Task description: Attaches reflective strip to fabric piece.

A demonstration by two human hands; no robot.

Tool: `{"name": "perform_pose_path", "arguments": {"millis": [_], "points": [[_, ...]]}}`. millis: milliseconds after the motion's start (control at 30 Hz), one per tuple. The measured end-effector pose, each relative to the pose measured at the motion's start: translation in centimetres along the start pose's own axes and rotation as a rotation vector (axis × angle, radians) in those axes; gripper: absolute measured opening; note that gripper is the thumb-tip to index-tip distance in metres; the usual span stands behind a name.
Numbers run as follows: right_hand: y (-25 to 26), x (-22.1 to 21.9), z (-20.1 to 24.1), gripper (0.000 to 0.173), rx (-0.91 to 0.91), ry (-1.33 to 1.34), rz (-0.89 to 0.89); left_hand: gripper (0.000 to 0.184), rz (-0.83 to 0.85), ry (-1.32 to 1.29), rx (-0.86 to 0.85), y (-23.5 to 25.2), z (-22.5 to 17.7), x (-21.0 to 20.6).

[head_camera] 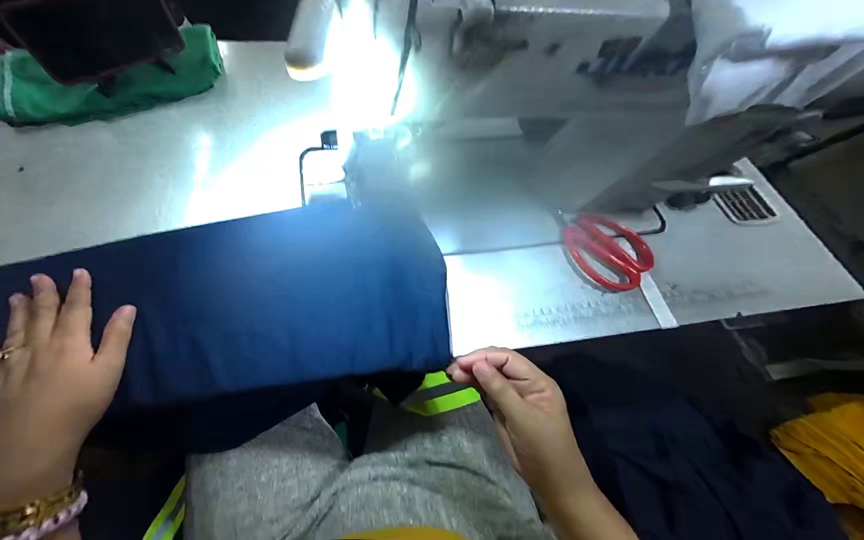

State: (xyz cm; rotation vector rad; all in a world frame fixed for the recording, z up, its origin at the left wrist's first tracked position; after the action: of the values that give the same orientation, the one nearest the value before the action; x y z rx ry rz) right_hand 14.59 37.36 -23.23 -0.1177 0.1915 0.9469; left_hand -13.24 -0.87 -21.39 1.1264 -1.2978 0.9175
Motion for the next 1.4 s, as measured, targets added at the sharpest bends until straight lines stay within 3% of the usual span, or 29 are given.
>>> {"name": "perform_pose_path", "arguments": {"millis": [67,133,200,233,267,333,467,533,600,667,700,767,800,900,967,1000,1067,1167,1233,1300,1400], "points": [[-2.0,-0.3,-2.3,0.021,-0.154,0.15,-0.081,0.084,0.019,-0.001,0.004,0.2,0.4,-0.1],[-3.1,-0.6,-5.2,0.017,-0.279,0.138,-0.084,0.085,-0.009,-0.006,0.002,0.4,0.6,-0.1],[-2.3,-1.1,-7.5,0.064,-0.366,0.112,0.012,0.083,-0.014,-0.009,0.001,0.2,0.7,-0.3],[-1.5,-1.5,-8.1,0.076,-0.393,0.165,0.028,0.082,-0.011,-0.009,-0.003,0.2,0.7,-0.4],[-0.5,-1.8,-8.3,0.073,-0.402,0.238,0.008,0.082,-0.009,-0.011,-0.005,0.3,0.7,-0.5],[0.4,-2.4,-8.2,0.046,-0.442,0.395,-0.042,0.082,-0.006,-0.02,-0.009,0.2,0.9,-0.6],[0.0,-2.6,-8.7,0.042,-0.534,0.442,0.183,0.082,-0.008,-0.025,-0.005,0.3,0.8,-0.3],[0.2,-1.5,-8.6,0.03,-0.515,0.327,0.263,0.082,0.005,-0.02,0.001,0.2,0.7,-0.3],[0.8,-0.1,-7.6,0.021,-0.46,0.03,0.302,0.082,0.034,-0.011,0.018,0.1,0.6,-0.2],[1.8,3.2,-5.9,0.009,-0.336,-0.471,0.144,0.081,0.035,-0.015,0.026,0.1,0.6,-0.1],[2.2,5.2,-5.0,0.012,-0.293,-0.657,0.01,0.08,0.038,-0.017,0.028,0.1,0.6,-0.1],[2.0,9.7,-5.0,0.024,-0.347,-0.835,-0.182,0.081,0.042,-0.017,0.028,0.1,0.4,0.1],[1.6,11.5,-5.9,0.029,-0.45,-0.889,-0.196,0.08,0.036,-0.021,0.032,0.1,0.2,0.3],[-1.8,13.9,-10.3,0.067,-0.919,-1.058,0.013,0.071,-0.096,-0.08,-0.003,-0.6,-1.0,1.6],[-3.3,13.7,-12.8,0.087,-1.071,-1.072,0.114,0.059,-0.175,-0.123,-0.127,-1.6,-4.1,2.8],[-3.7,13.2,-13.8,0.088,-1.103,-0.976,0.104,0.055,-0.189,-0.142,-0.213,-2.4,-6.4,3.3],[-3.8,12.8,-15.7,0.07,-1.034,-0.61,-0.118,0.049,-0.194,-0.201,-0.356,-4.0,-11.2,4.0],[-3.6,13.6,-16.2,0.027,-0.712,-0.041,-0.577,0.039,-0.189,-0.366,-0.487,-6.1,-15.9,4.7],[-3.8,13.0,-13.1,0.024,-0.501,0.25,-0.738,0.03,-0.125,-0.549,-0.56,-7.3,-17.9,4.8],[-3.2,9.8,-7.0,0.025,-0.337,0.272,-0.63,0.028,0.094,-0.772,-0.611,-8.9,-20.4,3.5],[-3.4,1.1,1.9,0.028,-0.192,-0.04,-0.096,0.043,0.679,-1.011,-0.67,-13.2,-25.4,0.6]]}}
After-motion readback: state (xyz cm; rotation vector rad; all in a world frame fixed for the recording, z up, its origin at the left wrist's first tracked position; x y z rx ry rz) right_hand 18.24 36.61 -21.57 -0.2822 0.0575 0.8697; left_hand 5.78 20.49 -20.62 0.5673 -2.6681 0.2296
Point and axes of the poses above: each hand's wrist, its own y-axis towards the middle knuckle, its own x-axis out of the back of the hand, z = x × y, the point moved 9 cm from there along y, towards the middle knuckle, and after that the axes turned 10 degrees about y, right-handed, at the moved point
